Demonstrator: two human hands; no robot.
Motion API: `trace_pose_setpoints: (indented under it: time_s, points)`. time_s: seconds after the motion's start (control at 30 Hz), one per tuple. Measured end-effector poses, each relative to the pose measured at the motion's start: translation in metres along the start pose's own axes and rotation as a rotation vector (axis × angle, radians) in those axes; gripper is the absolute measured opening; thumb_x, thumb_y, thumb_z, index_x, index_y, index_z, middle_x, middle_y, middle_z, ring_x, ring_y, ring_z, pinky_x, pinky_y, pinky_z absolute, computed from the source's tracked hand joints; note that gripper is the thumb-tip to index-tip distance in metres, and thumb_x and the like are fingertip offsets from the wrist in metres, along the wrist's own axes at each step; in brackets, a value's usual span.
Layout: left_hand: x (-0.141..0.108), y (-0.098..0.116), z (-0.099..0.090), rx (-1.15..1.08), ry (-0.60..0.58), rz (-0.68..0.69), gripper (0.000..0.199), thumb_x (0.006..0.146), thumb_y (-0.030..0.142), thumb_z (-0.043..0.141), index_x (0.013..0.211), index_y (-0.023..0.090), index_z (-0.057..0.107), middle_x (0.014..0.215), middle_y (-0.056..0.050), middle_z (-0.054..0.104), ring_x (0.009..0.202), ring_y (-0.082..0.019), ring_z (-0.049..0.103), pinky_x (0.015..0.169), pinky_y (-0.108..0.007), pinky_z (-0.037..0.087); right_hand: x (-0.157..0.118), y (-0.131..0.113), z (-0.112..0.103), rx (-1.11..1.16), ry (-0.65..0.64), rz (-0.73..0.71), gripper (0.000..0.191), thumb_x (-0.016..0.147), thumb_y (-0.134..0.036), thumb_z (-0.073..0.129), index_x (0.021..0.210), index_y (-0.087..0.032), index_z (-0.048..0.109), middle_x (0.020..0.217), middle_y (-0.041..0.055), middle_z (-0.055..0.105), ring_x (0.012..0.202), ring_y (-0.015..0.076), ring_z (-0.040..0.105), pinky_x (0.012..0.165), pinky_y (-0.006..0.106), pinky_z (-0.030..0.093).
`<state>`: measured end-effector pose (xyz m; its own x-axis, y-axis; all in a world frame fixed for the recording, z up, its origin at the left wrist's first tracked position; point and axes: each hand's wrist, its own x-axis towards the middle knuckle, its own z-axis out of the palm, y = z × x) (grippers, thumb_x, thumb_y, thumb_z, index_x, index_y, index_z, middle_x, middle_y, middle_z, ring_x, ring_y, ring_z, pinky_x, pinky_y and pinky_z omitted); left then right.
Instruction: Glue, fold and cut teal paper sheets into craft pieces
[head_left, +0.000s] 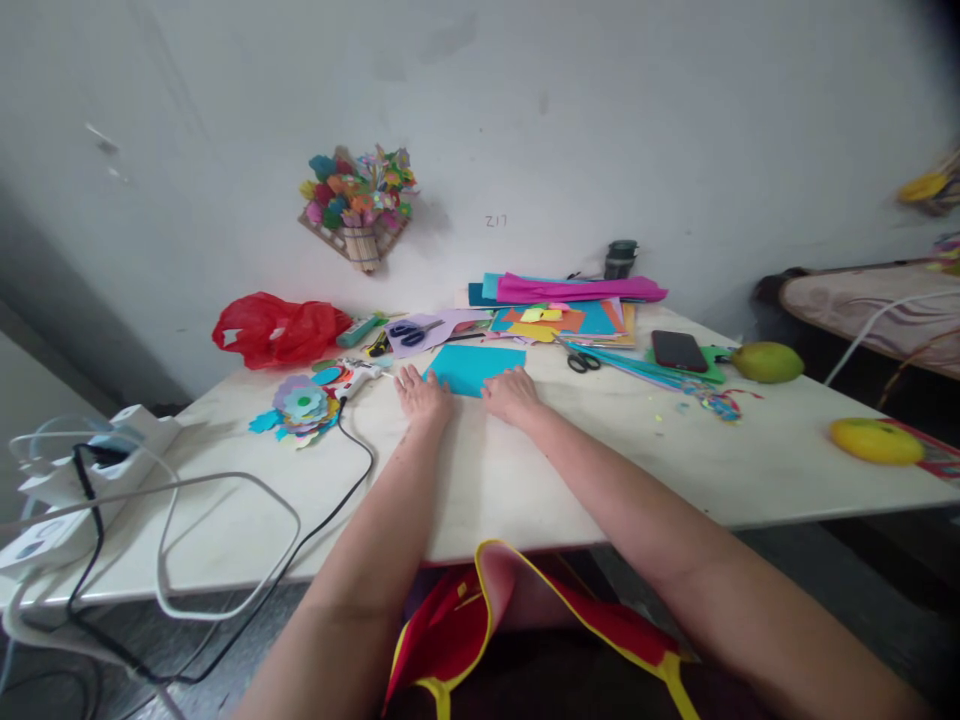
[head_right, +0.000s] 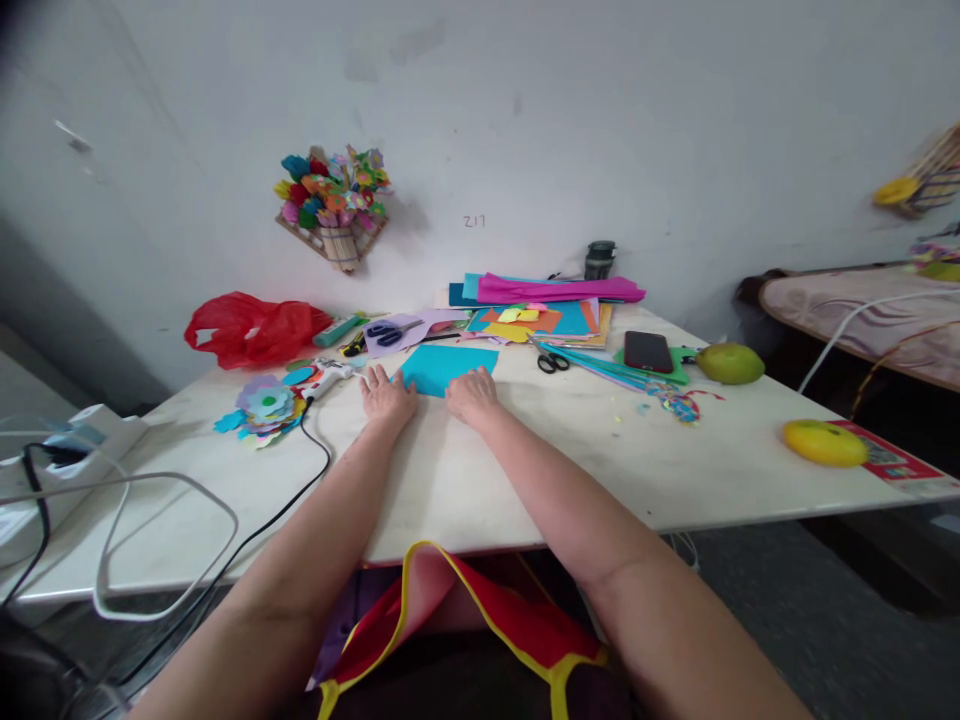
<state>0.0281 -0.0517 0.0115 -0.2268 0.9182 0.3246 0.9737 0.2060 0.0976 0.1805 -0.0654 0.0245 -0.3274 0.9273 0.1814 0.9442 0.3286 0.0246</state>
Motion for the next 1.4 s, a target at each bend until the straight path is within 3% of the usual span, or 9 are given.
trace_pose_setpoints:
  time_s: [0.1, 0.2, 0.33, 0.43, 0.6, 0.7, 0.87, 1.03, 1.4]
  points:
    - [0.003, -0.007, 0.001, -0.049, -0.031, -0.096, 0.051, 0.081, 0.037, 0.035, 0.127, 0.018, 0.043, 0.141, -0.014, 0.026, 0.129, -0.032, 0.022, 0.102, -0.05, 0.018, 0.003, 0.01, 0.001, 0.012, 0.073, -0.007, 0.041, 0.087, -0.033, 0.029, 0.109, -0.018, 0.06, 0.116, 0.0097, 0.058, 0.105, 0.025, 0.048, 0.09, 0.038, 0.025]
    - [0.006, -0.01, 0.001, -0.124, 0.018, -0.123, 0.051, 0.083, 0.041, 0.03, 0.127, 0.018, 0.042, 0.141, -0.013, 0.028, 0.128, -0.03, 0.025, 0.101, -0.047, 0.022, 0.008, 0.022, 0.008, 0.036, 0.083, 0.013, 0.039, 0.086, -0.035, 0.034, 0.11, -0.018, 0.06, 0.124, 0.0072, 0.053, 0.108, 0.0241, 0.046, 0.089, 0.035, 0.028]
    - [0.014, -0.016, -0.004, -0.162, 0.136, -0.2, 0.051, 0.083, 0.041, 0.028, 0.125, 0.018, 0.043, 0.141, -0.01, 0.029, 0.131, -0.03, 0.018, 0.103, -0.051, 0.015, 0.012, 0.026, 0.015, 0.054, 0.048, 0.025, 0.04, 0.087, -0.037, 0.033, 0.111, -0.019, 0.059, 0.121, 0.0067, 0.055, 0.106, 0.0232, 0.049, 0.088, 0.034, 0.031]
    - [0.022, -0.024, -0.013, -0.145, 0.149, -0.266, 0.047, 0.079, 0.031, 0.034, 0.122, 0.017, 0.047, 0.136, -0.014, 0.036, 0.131, -0.033, 0.013, 0.1, -0.06, 0.008, 0.012, 0.023, 0.016, 0.051, 0.028, 0.025, 0.041, 0.087, -0.039, 0.032, 0.112, -0.019, 0.059, 0.118, 0.0076, 0.057, 0.105, 0.0238, 0.049, 0.088, 0.035, 0.031]
    - [0.032, -0.051, -0.022, -0.098, 0.155, -0.391, 0.041, 0.075, 0.016, 0.035, 0.113, 0.009, 0.052, 0.124, -0.021, 0.046, 0.123, -0.036, 0.029, 0.096, -0.065, 0.004, 0.011, 0.023, 0.015, 0.042, 0.029, 0.015, 0.04, 0.087, -0.039, 0.033, 0.109, -0.019, 0.06, 0.118, 0.0077, 0.057, 0.104, 0.0243, 0.05, 0.087, 0.035, 0.032]
    - [0.034, -0.072, -0.015, -0.04, 0.195, -0.393, 0.04, 0.081, 0.011, 0.026, 0.113, 0.004, 0.049, 0.118, -0.021, 0.049, 0.114, -0.033, 0.039, 0.097, -0.062, 0.003, 0.01, 0.023, 0.014, 0.034, 0.026, 0.003, 0.039, 0.087, -0.038, 0.033, 0.107, -0.02, 0.061, 0.116, 0.0077, 0.058, 0.102, 0.0251, 0.051, 0.086, 0.036, 0.033]
    - [0.038, -0.093, -0.002, 0.042, 0.202, -0.341, 0.039, 0.084, 0.01, 0.02, 0.109, 0.008, 0.051, 0.106, -0.016, 0.055, 0.105, -0.028, 0.046, 0.097, -0.059, 0.01, 0.009, 0.022, 0.014, 0.028, 0.028, -0.007, 0.038, 0.087, -0.037, 0.033, 0.106, -0.019, 0.061, 0.116, 0.0087, 0.058, 0.103, 0.0251, 0.05, 0.086, 0.036, 0.033]
    - [0.048, -0.098, -0.007, 0.096, 0.17, -0.343, 0.043, 0.083, 0.009, 0.018, 0.107, 0.009, 0.054, 0.102, -0.019, 0.059, 0.107, -0.03, 0.045, 0.092, -0.049, 0.027, 0.008, 0.022, 0.015, 0.017, 0.022, -0.012, 0.038, 0.087, -0.037, 0.033, 0.105, -0.019, 0.061, 0.116, 0.0089, 0.057, 0.103, 0.0258, 0.05, 0.085, 0.037, 0.032]
    - [0.051, -0.1, -0.015, -0.011, 0.086, -0.305, 0.039, 0.082, 0.01, 0.029, 0.113, 0.016, 0.051, 0.107, -0.018, 0.055, 0.098, -0.027, 0.055, 0.073, -0.034, 0.043, 0.006, 0.02, 0.013, 0.008, 0.023, -0.012, 0.038, 0.088, -0.036, 0.032, 0.105, -0.018, 0.061, 0.114, 0.0098, 0.058, 0.104, 0.0253, 0.049, 0.084, 0.035, 0.031]
